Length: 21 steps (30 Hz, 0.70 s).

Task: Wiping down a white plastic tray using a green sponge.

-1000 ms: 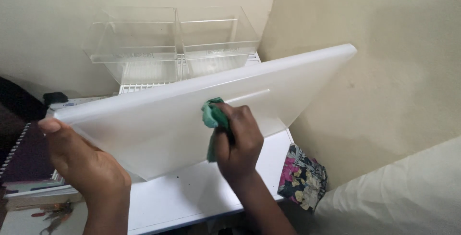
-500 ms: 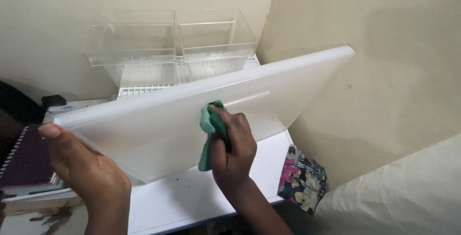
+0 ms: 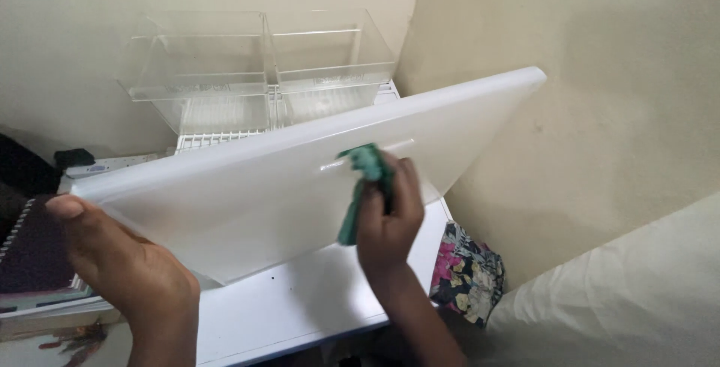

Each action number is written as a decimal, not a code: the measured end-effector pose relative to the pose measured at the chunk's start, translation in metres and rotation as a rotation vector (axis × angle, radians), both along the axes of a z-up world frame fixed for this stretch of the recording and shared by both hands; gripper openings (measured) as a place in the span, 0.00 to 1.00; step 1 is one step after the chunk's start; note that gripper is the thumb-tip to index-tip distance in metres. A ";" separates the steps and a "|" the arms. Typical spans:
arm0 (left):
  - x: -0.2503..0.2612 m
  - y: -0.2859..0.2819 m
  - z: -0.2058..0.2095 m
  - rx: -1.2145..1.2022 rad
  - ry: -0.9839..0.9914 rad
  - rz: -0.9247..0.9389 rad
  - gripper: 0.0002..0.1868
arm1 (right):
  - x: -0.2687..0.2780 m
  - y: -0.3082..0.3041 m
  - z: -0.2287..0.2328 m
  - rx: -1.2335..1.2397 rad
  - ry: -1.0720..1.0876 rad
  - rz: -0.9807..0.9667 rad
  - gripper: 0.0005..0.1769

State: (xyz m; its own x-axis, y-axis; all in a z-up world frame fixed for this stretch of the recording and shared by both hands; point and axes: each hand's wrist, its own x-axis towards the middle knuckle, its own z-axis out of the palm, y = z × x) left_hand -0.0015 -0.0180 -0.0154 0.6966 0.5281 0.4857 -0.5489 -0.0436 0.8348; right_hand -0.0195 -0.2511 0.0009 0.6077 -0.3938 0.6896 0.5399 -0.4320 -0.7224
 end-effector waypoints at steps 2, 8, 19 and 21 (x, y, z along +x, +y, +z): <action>0.002 0.001 0.003 -0.004 -0.045 -0.013 0.36 | -0.013 0.020 0.010 -0.047 -0.002 0.058 0.16; 0.006 0.023 -0.018 0.030 -0.062 0.069 0.40 | -0.018 0.010 0.022 0.530 0.228 0.441 0.09; -0.036 0.000 0.048 0.136 0.384 0.221 0.45 | 0.004 -0.021 0.063 0.184 -0.471 -0.045 0.24; -0.063 -0.009 0.051 0.172 0.386 0.216 0.43 | 0.010 0.012 0.074 -0.417 -0.200 -0.082 0.19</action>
State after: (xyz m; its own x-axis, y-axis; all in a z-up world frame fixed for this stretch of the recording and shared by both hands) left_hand -0.0643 -0.0268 0.0356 0.7262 0.6155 0.3063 -0.1633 -0.2784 0.9465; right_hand -0.0098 -0.2390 0.0753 0.4254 -0.0994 0.8996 0.6025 -0.7106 -0.3634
